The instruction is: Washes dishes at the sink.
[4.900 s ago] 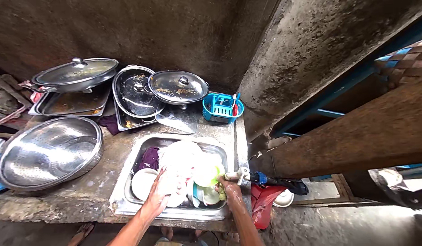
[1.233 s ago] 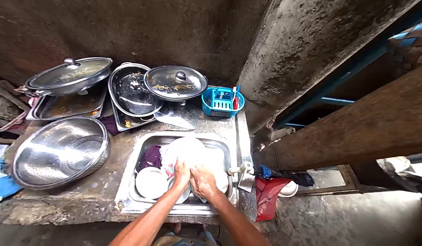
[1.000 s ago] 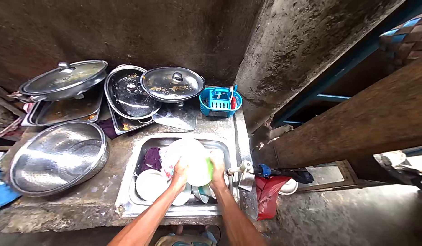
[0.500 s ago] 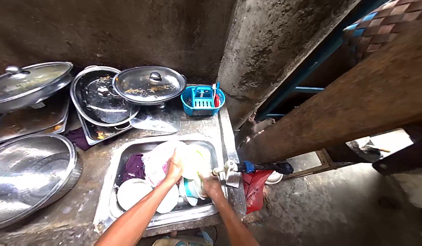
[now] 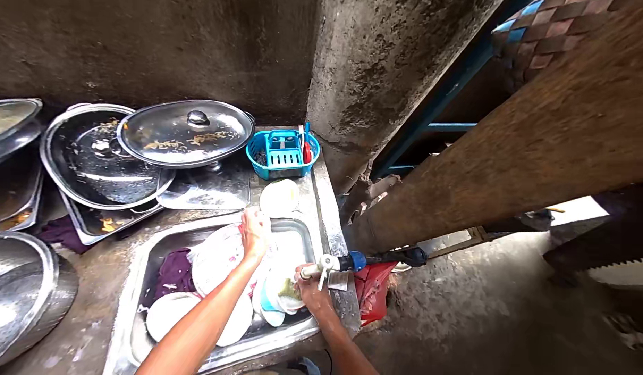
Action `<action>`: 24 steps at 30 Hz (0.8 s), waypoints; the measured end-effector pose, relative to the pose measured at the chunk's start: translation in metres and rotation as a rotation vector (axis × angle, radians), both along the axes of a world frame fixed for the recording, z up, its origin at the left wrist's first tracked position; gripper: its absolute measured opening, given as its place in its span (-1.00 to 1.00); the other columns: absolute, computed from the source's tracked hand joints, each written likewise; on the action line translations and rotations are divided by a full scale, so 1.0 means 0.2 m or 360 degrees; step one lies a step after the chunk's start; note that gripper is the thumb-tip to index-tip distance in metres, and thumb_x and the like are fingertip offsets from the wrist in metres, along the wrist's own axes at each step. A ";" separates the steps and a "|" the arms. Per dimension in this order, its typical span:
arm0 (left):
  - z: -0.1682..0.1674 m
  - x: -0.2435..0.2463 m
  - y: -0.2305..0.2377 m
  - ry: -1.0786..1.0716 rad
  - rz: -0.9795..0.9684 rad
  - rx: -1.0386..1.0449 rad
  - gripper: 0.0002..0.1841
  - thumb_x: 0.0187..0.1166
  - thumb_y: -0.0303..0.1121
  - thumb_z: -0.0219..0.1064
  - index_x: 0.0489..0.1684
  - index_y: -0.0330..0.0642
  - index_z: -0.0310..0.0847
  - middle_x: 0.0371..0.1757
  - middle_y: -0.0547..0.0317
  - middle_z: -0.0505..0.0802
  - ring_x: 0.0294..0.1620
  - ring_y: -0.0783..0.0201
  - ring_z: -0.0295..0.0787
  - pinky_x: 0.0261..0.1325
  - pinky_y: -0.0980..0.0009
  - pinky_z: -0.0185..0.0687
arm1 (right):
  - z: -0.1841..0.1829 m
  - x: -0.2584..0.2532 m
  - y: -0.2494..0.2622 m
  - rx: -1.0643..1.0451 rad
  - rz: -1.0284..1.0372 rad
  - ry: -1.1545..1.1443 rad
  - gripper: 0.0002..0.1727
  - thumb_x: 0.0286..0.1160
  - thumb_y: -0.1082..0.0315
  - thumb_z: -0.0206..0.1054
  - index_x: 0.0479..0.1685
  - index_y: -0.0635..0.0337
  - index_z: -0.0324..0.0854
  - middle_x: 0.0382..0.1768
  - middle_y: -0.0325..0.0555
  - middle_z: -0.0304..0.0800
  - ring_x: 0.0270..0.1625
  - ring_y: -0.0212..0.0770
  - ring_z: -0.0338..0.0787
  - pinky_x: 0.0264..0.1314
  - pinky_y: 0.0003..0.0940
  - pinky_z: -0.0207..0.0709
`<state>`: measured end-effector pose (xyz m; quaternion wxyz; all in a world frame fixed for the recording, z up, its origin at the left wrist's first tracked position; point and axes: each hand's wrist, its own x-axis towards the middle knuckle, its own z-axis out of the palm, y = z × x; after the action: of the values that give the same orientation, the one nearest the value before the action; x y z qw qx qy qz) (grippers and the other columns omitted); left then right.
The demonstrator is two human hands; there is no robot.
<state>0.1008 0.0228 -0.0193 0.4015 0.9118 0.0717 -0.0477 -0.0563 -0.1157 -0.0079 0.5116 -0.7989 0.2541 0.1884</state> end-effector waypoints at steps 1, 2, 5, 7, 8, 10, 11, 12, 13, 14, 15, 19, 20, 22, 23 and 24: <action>-0.01 -0.08 -0.03 0.0020 -0.0208 0.0073 -0.54 0.67 -0.30 0.20 0.51 -0.28 0.49 0.44 -0.24 0.67 0.41 -0.14 0.66 0.43 -0.11 0.58 | -0.03 0.01 0.00 0.0287 -0.0210 -0.0066 -0.70 0.69 0.40 0.28 0.29 0.33 0.59 -0.13 0.01 0.83 -0.26 -0.25 0.84 -0.16 -0.34 0.75; -0.04 -0.16 -0.07 0.0086 -0.0458 0.0149 -0.47 0.58 -0.34 0.26 0.58 -0.23 0.45 0.53 -0.22 0.62 0.48 -0.18 0.61 0.44 -0.16 0.57 | -0.06 0.01 -0.01 0.0519 -0.0350 -0.0144 -0.75 0.64 0.47 0.28 0.21 0.35 0.58 -0.27 -0.03 0.79 -0.47 -0.29 0.74 -0.42 -0.39 0.68; -0.10 -0.22 -0.22 0.0396 -0.0995 0.0594 -0.16 0.55 -0.34 0.35 0.89 -0.13 0.01 0.84 -0.30 0.18 0.70 -0.39 0.27 0.50 -0.26 0.44 | -0.13 0.03 -0.02 0.0585 -0.0337 -0.0340 -0.83 0.59 0.38 0.34 0.00 0.29 0.64 -0.40 -0.16 0.67 -0.51 -0.39 0.57 -0.42 -0.44 0.53; -0.11 -0.15 -0.29 0.0479 -0.1098 0.0832 -0.23 0.52 -0.27 0.40 0.80 -0.08 0.19 0.73 -0.34 0.34 0.58 -0.41 0.43 0.33 -0.25 0.59 | -0.15 0.05 -0.01 0.0453 -0.0344 -0.0442 -0.81 0.59 0.32 0.38 -0.09 0.31 0.70 -0.39 -0.13 0.71 -0.39 -0.36 0.66 -0.26 -0.40 0.62; -0.10 -0.12 -0.31 0.0512 -0.1144 0.0901 -0.30 0.53 -0.23 0.40 0.72 -0.07 0.28 0.68 -0.34 0.40 0.52 -0.39 0.50 0.27 -0.22 0.64 | -0.17 0.06 0.01 0.0378 -0.0368 -0.0462 -0.80 0.60 0.32 0.38 -0.08 0.33 0.69 -0.38 -0.10 0.71 -0.39 -0.34 0.68 -0.28 -0.40 0.63; -0.07 -0.09 -0.30 0.0553 -0.1210 0.0870 -0.40 0.58 -0.28 0.33 0.66 -0.07 0.34 0.64 -0.35 0.43 0.42 -0.37 0.60 0.25 -0.21 0.65 | -0.19 0.07 0.01 0.0162 -0.0363 -0.0547 -0.76 0.58 0.38 0.36 0.04 0.39 0.72 -0.14 0.05 0.84 -0.06 -0.25 0.81 0.11 -0.35 0.68; -0.05 -0.08 -0.28 0.0560 -0.1225 0.0782 -0.40 0.57 -0.27 0.35 0.65 -0.05 0.36 0.63 -0.35 0.44 0.39 -0.37 0.62 0.26 -0.24 0.63 | -0.19 0.06 0.02 0.0056 -0.0347 -0.0609 -0.72 0.58 0.42 0.33 0.12 0.44 0.72 0.02 0.14 0.85 0.14 -0.16 0.81 0.34 -0.28 0.63; -0.03 -0.08 -0.24 0.0540 -0.1233 0.0689 -0.37 0.52 -0.20 0.41 0.63 -0.01 0.38 0.59 -0.32 0.48 0.35 -0.34 0.66 0.26 -0.24 0.63 | -0.18 0.06 0.02 -0.0007 -0.0363 -0.0688 -0.70 0.58 0.45 0.31 0.17 0.47 0.69 0.10 0.20 0.83 0.24 -0.10 0.79 0.43 -0.24 0.58; 0.00 -0.07 -0.20 0.0505 -0.1238 0.0582 -0.33 0.45 -0.09 0.47 0.61 0.02 0.41 0.53 -0.29 0.53 0.29 -0.29 0.69 0.23 -0.24 0.64 | -0.17 0.06 0.02 -0.0046 -0.0384 -0.0765 -0.67 0.58 0.47 0.30 0.23 0.48 0.66 0.17 0.23 0.80 0.31 -0.07 0.76 0.49 -0.22 0.56; 0.04 -0.07 -0.16 0.0455 -0.1252 0.0455 -0.28 0.38 0.01 0.50 0.59 0.03 0.44 0.46 -0.24 0.59 0.24 -0.23 0.72 0.20 -0.22 0.65 | -0.16 0.05 0.02 -0.0051 -0.0395 -0.0848 -0.62 0.56 0.49 0.29 0.29 0.52 0.61 0.26 0.27 0.76 0.40 -0.04 0.72 0.56 -0.22 0.51; 0.09 -0.07 -0.11 0.0415 -0.1292 0.0309 -0.24 0.34 0.10 0.52 0.57 0.02 0.46 0.38 -0.20 0.64 0.22 -0.18 0.73 0.19 -0.20 0.65 | -0.14 0.05 0.01 -0.0040 -0.0396 -0.0889 -0.58 0.55 0.50 0.28 0.36 0.55 0.56 0.34 0.31 0.71 0.47 -0.01 0.67 0.61 -0.21 0.46; 0.13 -0.10 0.03 0.0427 -0.1462 -0.0463 -0.24 0.31 0.15 0.52 0.48 -0.11 0.57 0.19 0.01 0.81 0.12 0.19 0.75 0.25 0.10 0.65 | -0.03 0.02 0.02 0.0396 -0.0572 -0.0554 -0.54 0.54 0.60 0.23 0.42 0.60 0.42 0.29 0.30 0.66 0.37 -0.18 0.63 0.52 -0.35 0.46; 0.12 -0.13 0.05 0.0481 -0.1396 -0.0681 -0.29 0.34 0.11 0.52 0.43 -0.15 0.61 0.15 0.08 0.84 0.09 0.29 0.77 0.20 0.23 0.68 | -0.02 0.01 0.02 0.0606 -0.0679 -0.0492 -0.58 0.59 0.63 0.14 0.42 0.58 0.38 0.26 0.23 0.62 0.30 -0.25 0.62 0.44 -0.40 0.50; 0.06 -0.21 0.03 0.0560 -0.0956 -0.1148 -0.50 0.44 -0.01 0.47 0.18 -0.21 0.71 -0.06 0.16 0.88 -0.08 0.36 0.81 0.04 0.32 0.76 | -0.09 0.01 0.04 0.0905 -0.0841 -0.0488 -0.64 0.73 0.54 -0.02 0.42 0.46 0.37 0.24 0.16 0.61 0.26 -0.22 0.66 0.35 -0.28 0.60; 0.04 -0.28 -0.02 0.0590 -0.0588 -0.1359 -0.62 0.53 -0.10 0.40 0.05 -0.25 0.72 -0.17 0.13 0.88 -0.17 0.34 0.82 -0.03 0.32 0.77 | -0.11 0.00 0.06 0.0931 -0.0847 -0.0505 -0.61 0.78 0.51 -0.04 0.49 0.45 0.36 0.33 0.19 0.60 0.33 -0.18 0.65 0.40 -0.23 0.59; 0.03 -0.35 -0.07 0.0620 -0.0242 -0.1492 -0.63 0.67 -0.13 0.28 0.10 -0.30 0.67 -0.15 0.08 0.84 -0.15 0.29 0.78 -0.02 0.29 0.74 | -0.11 0.00 0.09 0.0869 -0.0788 -0.0560 -0.56 0.79 0.49 -0.02 0.58 0.45 0.32 0.44 0.19 0.56 0.43 -0.18 0.61 0.49 -0.25 0.53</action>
<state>0.0313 0.0092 -0.0141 0.7418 0.6106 0.0495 -0.2729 -0.0558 -0.0979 -0.0297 0.7705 -0.5684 0.2879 -0.0193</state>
